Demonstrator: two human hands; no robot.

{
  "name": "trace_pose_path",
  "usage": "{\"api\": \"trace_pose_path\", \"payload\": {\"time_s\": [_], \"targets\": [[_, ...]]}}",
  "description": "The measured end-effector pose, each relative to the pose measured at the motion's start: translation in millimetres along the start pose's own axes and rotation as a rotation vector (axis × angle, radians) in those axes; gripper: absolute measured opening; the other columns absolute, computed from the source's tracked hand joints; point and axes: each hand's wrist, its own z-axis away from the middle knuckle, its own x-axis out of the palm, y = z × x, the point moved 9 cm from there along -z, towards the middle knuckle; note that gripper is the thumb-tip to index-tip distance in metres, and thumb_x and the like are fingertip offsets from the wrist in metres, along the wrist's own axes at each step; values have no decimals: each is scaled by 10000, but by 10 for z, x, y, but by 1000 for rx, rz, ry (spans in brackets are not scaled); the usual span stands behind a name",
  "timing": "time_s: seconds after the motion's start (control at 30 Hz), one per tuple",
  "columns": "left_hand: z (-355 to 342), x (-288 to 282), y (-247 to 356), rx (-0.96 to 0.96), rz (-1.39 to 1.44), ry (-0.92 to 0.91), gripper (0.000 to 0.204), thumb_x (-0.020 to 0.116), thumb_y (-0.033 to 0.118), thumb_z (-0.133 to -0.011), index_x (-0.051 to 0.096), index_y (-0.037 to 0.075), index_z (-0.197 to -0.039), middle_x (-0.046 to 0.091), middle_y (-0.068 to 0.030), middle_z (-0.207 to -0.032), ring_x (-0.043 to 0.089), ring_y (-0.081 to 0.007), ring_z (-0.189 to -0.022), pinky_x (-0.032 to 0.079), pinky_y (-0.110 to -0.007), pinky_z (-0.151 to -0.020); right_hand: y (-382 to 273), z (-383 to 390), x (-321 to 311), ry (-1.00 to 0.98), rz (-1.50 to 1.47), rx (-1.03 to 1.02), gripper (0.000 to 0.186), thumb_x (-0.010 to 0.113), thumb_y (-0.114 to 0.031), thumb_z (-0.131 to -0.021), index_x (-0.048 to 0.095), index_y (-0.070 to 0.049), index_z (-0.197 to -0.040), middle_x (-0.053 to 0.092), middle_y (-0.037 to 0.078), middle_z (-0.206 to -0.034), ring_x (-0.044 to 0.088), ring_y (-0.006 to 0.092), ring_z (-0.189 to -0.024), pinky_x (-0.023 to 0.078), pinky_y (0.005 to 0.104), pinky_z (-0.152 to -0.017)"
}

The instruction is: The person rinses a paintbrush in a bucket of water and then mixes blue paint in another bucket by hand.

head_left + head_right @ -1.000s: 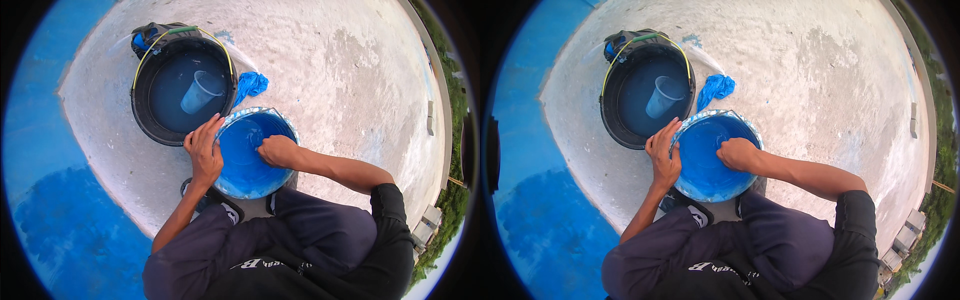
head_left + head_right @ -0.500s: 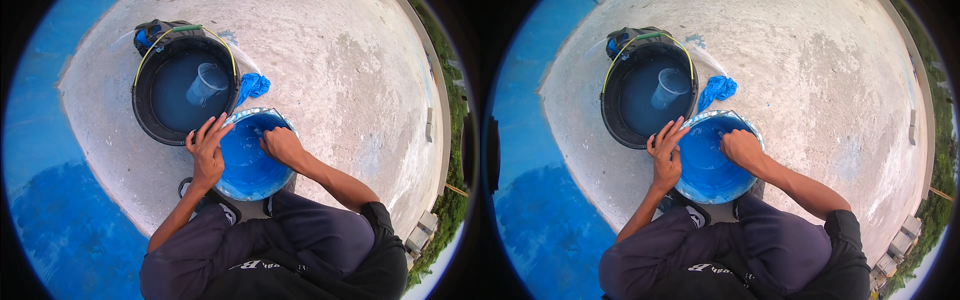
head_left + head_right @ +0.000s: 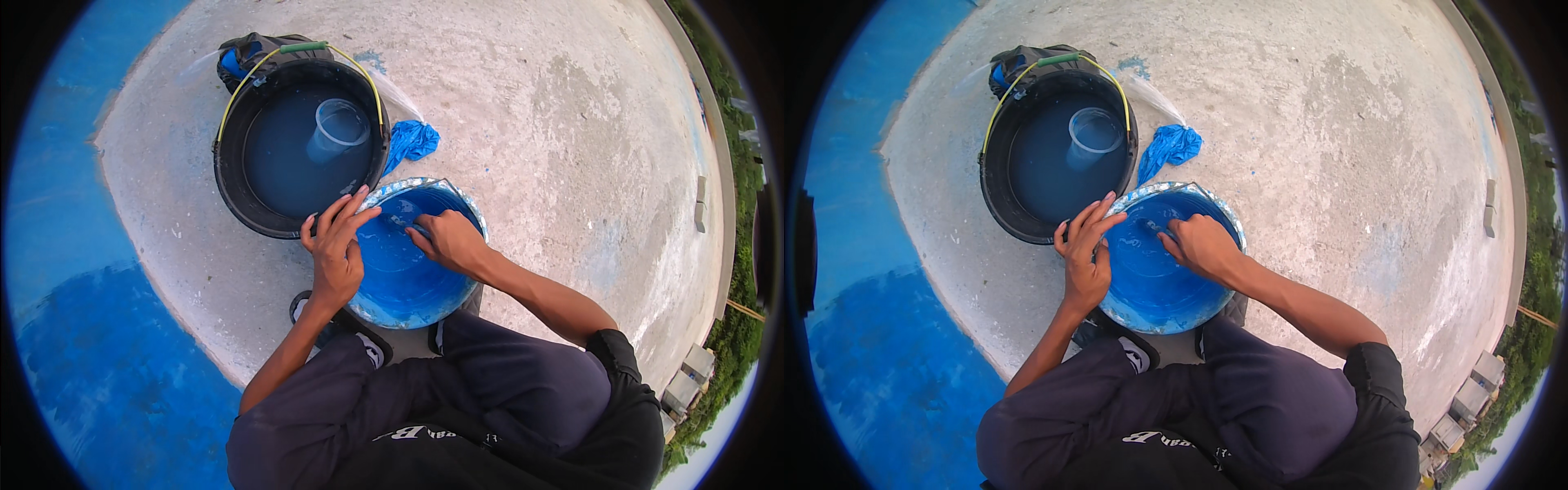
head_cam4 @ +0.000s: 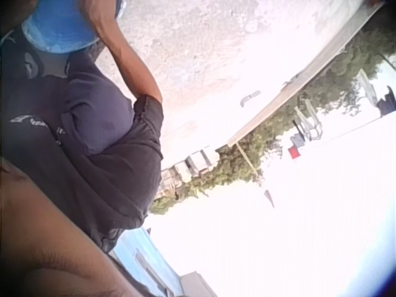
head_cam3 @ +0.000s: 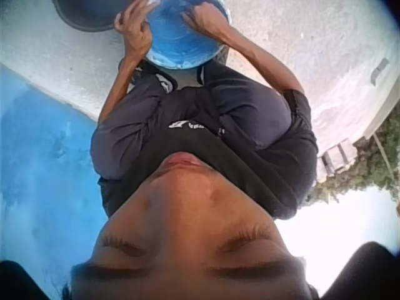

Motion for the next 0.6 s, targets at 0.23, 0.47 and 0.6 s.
{"api": "trace_pose_path", "payload": {"time_s": [0.23, 0.47, 0.6], "targets": [[6, -36, 19, 1, -9, 44, 588, 446, -112, -806, 652, 207, -1254, 563, 4, -1453, 466, -195, -1350, 69, -474, -1153, 173, 94, -31, -56, 162, 89, 359, 598, -269, -929, 668, 14, -719, 642, 253, -661, 662, 425, -643, 553, 493, -621], [-5, -5, 23, 0, -26, 8, 554, 471, -81, -786, 658, 171, -1242, 543, -28, -1469, 429, -203, -1387, 49, -456, -1174, -47, 166, 408, -211, -42, -108, 350, 626, -267, -924, 662, 13, -716, 629, 241, -641, 646, 420, -617, 540, 478, -598], [-15, -8, 32, -1, -20, 8, 553, 470, -78, -787, 662, 172, -1242, 544, -29, -1468, 433, -202, -1385, 52, -453, -1173, -142, 40, 241, -17, -107, -117, 337, 639, -273, -939, 657, 14, -764, 616, 229, -608, 637, 402, -577, 521, 457, -550]]}}
